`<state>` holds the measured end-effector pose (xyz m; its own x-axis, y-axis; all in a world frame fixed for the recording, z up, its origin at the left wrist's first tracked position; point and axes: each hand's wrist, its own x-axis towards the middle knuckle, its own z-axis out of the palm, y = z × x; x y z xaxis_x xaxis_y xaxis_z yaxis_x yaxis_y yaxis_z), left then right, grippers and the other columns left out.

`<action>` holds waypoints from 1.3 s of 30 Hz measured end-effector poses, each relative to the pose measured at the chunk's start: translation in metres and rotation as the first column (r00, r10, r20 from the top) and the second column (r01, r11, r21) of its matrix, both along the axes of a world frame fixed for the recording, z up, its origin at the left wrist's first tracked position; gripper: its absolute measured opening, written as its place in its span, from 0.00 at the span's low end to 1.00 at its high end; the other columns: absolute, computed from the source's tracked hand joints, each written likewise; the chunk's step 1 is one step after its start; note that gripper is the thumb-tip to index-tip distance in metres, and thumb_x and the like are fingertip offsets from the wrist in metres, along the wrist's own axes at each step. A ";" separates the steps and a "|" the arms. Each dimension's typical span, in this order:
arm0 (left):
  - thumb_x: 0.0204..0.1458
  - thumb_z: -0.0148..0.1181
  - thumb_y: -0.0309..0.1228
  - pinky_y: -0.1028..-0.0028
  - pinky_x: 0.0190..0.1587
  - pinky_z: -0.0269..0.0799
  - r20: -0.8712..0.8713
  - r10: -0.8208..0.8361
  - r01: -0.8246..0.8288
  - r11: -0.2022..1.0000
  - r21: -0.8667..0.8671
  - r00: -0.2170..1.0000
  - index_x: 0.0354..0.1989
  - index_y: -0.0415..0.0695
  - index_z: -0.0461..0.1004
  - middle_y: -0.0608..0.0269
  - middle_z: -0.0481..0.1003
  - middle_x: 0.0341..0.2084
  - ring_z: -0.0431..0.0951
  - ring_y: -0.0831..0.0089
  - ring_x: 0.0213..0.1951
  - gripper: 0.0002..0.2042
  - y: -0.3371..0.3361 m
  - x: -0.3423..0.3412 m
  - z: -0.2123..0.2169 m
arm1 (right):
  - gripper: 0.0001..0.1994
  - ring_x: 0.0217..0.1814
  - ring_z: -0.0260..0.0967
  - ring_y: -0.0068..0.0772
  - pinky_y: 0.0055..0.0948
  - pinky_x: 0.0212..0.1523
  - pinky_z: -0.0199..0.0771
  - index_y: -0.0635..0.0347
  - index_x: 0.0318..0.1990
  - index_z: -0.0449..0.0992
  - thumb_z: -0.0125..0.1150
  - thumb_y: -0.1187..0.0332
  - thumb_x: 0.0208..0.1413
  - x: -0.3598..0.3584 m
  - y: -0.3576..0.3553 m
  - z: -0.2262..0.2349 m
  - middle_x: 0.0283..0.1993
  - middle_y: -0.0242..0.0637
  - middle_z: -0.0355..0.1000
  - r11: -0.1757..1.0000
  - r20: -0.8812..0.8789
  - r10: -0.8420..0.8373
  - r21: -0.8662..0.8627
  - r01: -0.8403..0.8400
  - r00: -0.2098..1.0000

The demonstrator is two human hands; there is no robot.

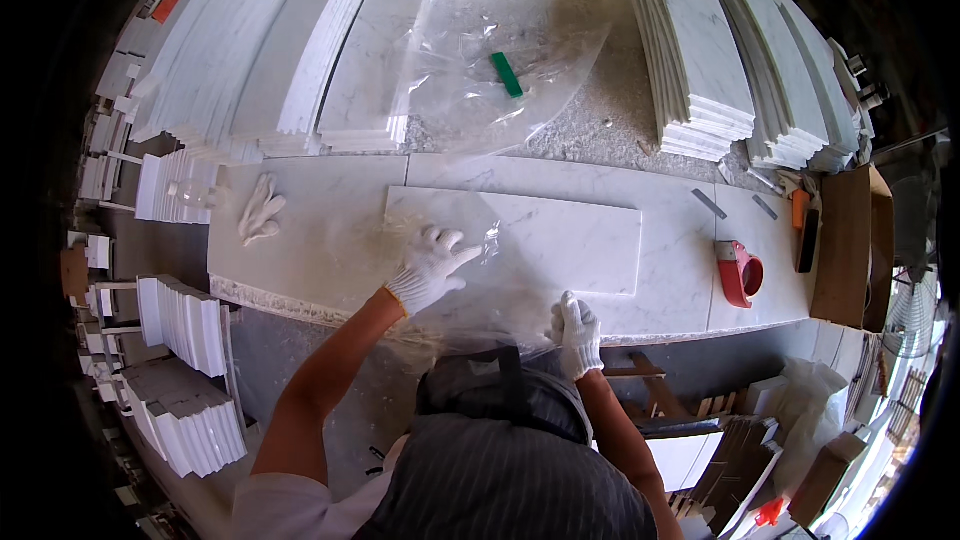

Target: The person wraps white rectangular panels in clear plastic film on a workbench, then places each wrapped panel into a cardboard box. The person repeats this process for multiple panels, using a red tape dispenser to seal the boxes.

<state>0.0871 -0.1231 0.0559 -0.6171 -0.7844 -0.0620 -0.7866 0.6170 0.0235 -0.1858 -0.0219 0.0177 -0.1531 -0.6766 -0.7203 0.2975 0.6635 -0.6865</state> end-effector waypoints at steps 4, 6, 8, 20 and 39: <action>0.50 0.63 0.36 0.60 0.44 0.74 0.009 -0.008 0.007 0.994 0.113 1.000 0.31 0.51 0.78 0.60 0.76 0.34 0.77 0.60 0.42 0.05 -0.035 -0.004 -0.035 | 0.16 0.24 0.63 0.17 0.22 0.26 0.67 0.64 0.37 0.78 0.61 0.56 0.64 -0.020 0.013 -0.013 0.24 0.26 0.68 0.978 -0.132 0.181 -0.083 -0.193 0.975; 0.50 0.63 0.34 0.61 0.41 0.74 -0.026 -0.041 0.041 0.999 -0.013 0.999 0.27 0.49 0.77 0.62 0.77 0.31 0.78 0.61 0.39 0.04 -0.057 -0.019 -0.033 | 0.16 0.27 0.67 0.18 0.22 0.29 0.68 0.67 0.42 0.79 0.62 0.60 0.64 -0.029 0.021 -0.014 0.26 0.29 0.73 0.954 -0.219 0.272 -0.068 -0.293 0.937; 0.50 0.62 0.32 0.61 0.38 0.74 0.000 -0.057 0.057 0.997 -0.042 0.998 0.26 0.49 0.77 0.62 0.77 0.29 0.78 0.63 0.36 0.04 -0.091 -0.059 -0.015 | 0.16 0.27 0.67 0.18 0.23 0.30 0.69 0.67 0.41 0.79 0.60 0.59 0.64 -0.034 0.033 -0.022 0.26 0.29 0.73 0.963 -0.148 0.237 -0.095 -0.253 0.960; 0.52 0.67 0.35 0.56 0.49 0.73 -0.715 0.165 -0.180 0.982 0.055 0.680 0.44 0.47 0.76 0.59 0.77 0.41 0.77 0.54 0.44 0.13 -0.021 -0.172 -0.046 | 0.17 0.29 0.58 0.15 0.20 0.29 0.60 0.60 0.39 0.78 0.52 0.55 0.70 -0.048 0.083 -0.044 0.28 0.22 0.66 0.940 -0.060 -0.342 -0.047 0.339 0.938; 0.48 0.67 0.40 0.57 0.49 0.69 -0.204 0.040 -0.016 0.993 0.116 0.978 0.38 0.52 0.79 0.61 0.76 0.35 0.74 0.59 0.45 0.11 -0.062 -0.163 -0.073 | 0.10 0.24 0.63 0.15 0.22 0.27 0.67 0.66 0.38 0.79 0.60 0.66 0.63 -0.075 0.095 -0.027 0.25 0.28 0.72 0.985 -0.340 -0.152 -0.127 0.114 0.928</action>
<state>-0.0760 -0.1855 -0.0173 -0.6037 -0.7968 -0.0258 -0.7747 0.5787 0.2549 -0.2604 0.0728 -0.0090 -0.4743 -0.7005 -0.5332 0.1092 0.5542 -0.8252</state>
